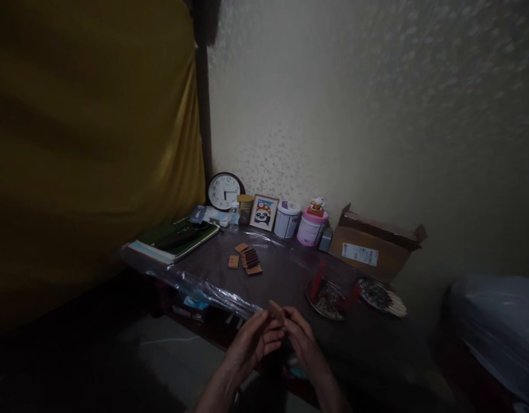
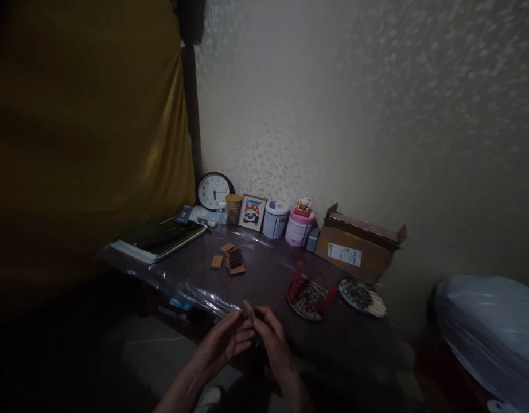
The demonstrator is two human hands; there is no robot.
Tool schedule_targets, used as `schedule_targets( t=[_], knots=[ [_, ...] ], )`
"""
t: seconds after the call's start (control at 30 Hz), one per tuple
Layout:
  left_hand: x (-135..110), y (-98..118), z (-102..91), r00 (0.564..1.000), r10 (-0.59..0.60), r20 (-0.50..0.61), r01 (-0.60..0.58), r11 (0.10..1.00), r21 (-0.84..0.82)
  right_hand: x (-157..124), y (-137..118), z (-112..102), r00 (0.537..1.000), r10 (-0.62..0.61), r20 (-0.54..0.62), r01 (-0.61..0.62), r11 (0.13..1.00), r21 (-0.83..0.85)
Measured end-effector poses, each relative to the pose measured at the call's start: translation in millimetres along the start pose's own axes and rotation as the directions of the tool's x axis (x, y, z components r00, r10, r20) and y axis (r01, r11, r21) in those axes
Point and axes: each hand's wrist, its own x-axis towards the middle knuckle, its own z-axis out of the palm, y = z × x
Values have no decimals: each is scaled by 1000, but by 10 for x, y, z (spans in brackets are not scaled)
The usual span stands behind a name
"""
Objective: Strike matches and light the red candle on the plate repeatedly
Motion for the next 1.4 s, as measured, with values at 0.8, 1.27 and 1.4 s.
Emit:
schedule_targets(
  t=[0.8, 1.27, 1.4],
  knots=[
    [91, -209, 121, 917, 398, 7, -376, 859, 347, -161, -16, -157, 986, -159, -47, 142, 957, -253],
    [69, -250, 206, 981, 179, -74, -143, 926, 350, -70, 6, -429, 941, -297, -162, 176, 838, -516],
    [62, -271, 206, 999, -30, -32, 36, 973, 226, -104, -55, -445, 945, -325, -34, 247, 779, -577]
  ],
)
